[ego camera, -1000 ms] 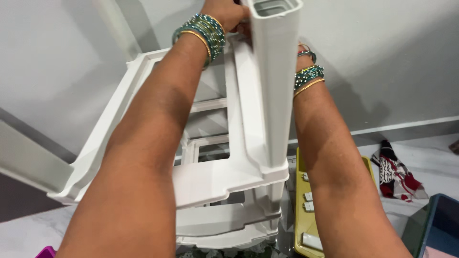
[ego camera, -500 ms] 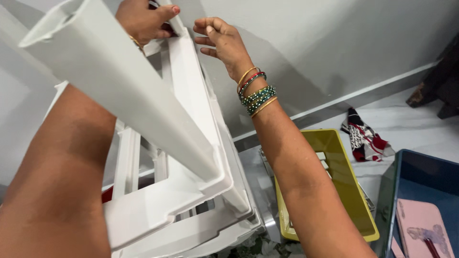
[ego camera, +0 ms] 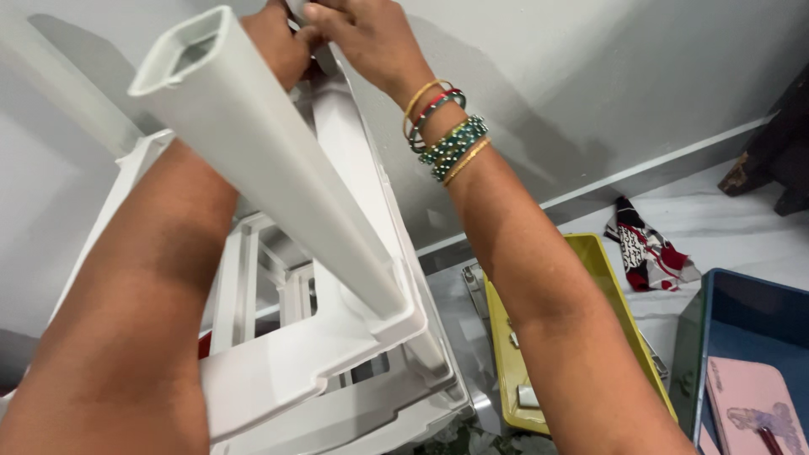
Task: The person assembles a white plastic storage rack by inserting square legs into the frame and stacking drawer units. They handle drawer frames, legs, and a yellow bin, arranging components on the floor.
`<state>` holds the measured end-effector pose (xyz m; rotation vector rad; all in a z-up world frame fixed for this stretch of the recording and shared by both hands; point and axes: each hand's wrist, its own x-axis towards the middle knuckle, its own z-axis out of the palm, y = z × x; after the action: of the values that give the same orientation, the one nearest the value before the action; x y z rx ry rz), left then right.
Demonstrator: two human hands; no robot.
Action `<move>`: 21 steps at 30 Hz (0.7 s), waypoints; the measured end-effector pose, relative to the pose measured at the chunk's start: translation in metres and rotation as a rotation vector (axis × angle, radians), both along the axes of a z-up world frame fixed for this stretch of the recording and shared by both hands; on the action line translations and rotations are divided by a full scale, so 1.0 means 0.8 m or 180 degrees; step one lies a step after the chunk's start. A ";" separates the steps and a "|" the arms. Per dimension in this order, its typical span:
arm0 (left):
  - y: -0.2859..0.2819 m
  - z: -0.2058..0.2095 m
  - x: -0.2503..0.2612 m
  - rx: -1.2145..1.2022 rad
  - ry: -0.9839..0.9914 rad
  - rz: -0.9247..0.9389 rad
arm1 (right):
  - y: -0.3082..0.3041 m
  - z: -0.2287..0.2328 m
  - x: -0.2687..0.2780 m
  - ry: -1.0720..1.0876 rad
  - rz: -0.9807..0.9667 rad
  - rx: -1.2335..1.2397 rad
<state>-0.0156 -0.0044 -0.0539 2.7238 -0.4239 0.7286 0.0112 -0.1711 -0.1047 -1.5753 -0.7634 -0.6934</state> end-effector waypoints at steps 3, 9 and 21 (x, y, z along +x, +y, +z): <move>0.001 0.006 -0.006 -0.0580 0.0297 -0.0404 | 0.018 0.020 0.015 -0.0051 0.0308 -0.0026; 0.013 -0.001 0.007 -0.1032 0.0445 -0.0708 | 0.027 0.030 0.047 0.0040 -0.0239 -0.0646; 0.001 -0.005 0.012 -0.0188 0.0652 0.0322 | 0.032 -0.027 0.050 -0.0358 0.0499 -0.0256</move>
<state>-0.0060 -0.0036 -0.0581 2.7438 -0.2161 0.4712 0.0514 -0.1452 -0.1267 -1.5391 -0.9978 -0.6470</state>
